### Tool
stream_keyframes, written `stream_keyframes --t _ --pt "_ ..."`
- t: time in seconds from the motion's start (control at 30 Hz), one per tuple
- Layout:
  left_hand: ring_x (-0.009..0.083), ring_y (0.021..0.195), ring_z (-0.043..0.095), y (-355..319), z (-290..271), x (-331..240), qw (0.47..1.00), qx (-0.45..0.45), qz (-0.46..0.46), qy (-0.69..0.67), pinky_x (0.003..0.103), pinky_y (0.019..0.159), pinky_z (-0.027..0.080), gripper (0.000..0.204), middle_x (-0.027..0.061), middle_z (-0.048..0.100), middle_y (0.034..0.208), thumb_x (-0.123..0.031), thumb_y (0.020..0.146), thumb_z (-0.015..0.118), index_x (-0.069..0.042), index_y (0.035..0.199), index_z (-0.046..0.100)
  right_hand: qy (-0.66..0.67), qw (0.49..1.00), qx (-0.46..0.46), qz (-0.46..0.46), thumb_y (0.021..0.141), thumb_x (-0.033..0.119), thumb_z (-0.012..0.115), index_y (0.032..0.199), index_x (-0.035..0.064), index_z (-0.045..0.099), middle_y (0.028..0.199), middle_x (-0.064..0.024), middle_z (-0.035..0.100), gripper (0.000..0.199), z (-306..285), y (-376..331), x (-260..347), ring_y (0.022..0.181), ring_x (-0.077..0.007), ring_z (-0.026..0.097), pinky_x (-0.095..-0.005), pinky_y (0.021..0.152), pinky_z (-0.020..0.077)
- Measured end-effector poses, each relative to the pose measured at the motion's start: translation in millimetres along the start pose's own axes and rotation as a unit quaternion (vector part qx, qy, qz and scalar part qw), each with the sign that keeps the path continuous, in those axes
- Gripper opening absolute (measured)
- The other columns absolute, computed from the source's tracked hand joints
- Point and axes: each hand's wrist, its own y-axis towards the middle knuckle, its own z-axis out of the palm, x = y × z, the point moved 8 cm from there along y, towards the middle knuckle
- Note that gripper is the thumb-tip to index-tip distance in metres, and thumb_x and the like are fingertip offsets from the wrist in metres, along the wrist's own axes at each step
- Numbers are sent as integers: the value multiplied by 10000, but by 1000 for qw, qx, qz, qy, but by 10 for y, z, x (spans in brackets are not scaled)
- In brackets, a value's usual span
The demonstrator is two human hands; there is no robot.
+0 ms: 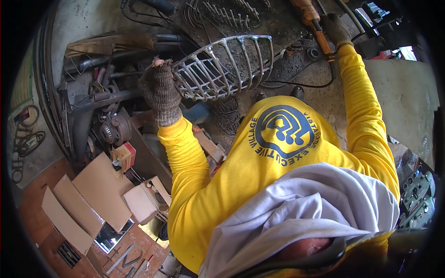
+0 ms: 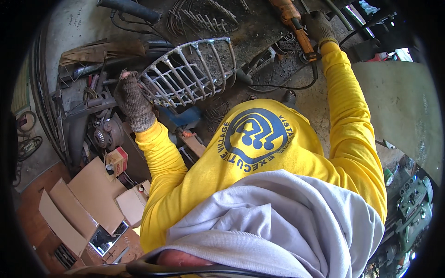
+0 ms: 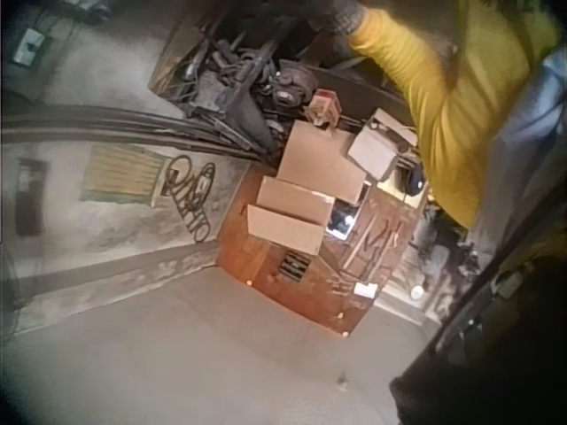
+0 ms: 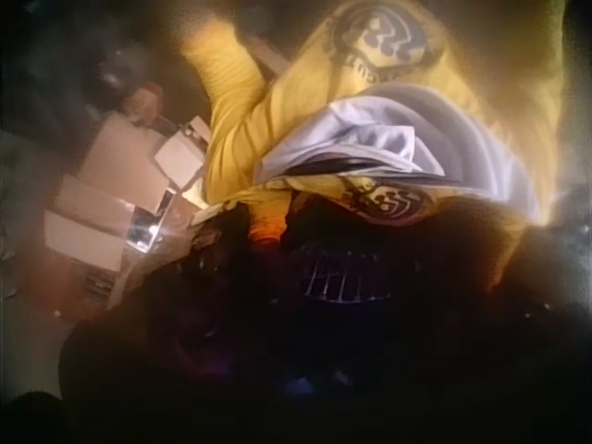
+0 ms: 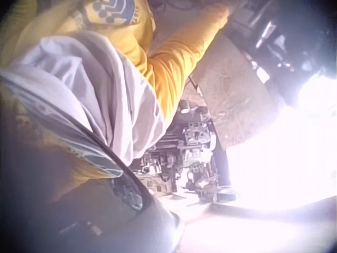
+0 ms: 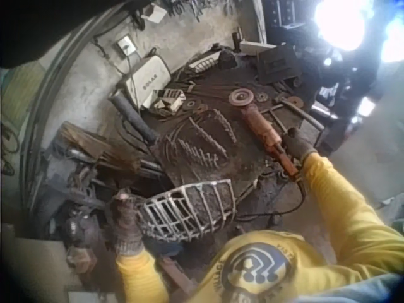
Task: The person uses an angle grinder to smooth a metal cage-like object and then uses a welding tool to join pieces of the metal structure.
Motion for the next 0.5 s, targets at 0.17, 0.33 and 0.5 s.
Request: stream_keyframes --t 0.17,0.33,0.5 --pt "227 911 622 -126 40 121 998 24 -43 38 372 777 501 313 110 616 1099 -128 875 670 -118 1183 614 15 991 -18 -129 923 316 508 1226 92 582 1068 -164 655 384 176 199 -83 932 -296 634 -369 725 499" --pt "183 745 603 -121 -69 -141 1000 -8 9 -13 338 653 497 203 89 614 1038 -182 912 638 -88 1091 652 -17 963 -3 -269 943 160 465 1200 107 585 1019 -61 661 289 135 -31 196 752 -184 634 -318 596 495" --pt "149 663 529 -270 -137 51 937 -46 -290 -188 317 577 428 343 59 569 734 -351 959 529 -35 939 660 95 970 -80 -211 933 140 481 1201 122 617 883 -58 636 302 229 -130 26 619 -154 574 -274 546 462"
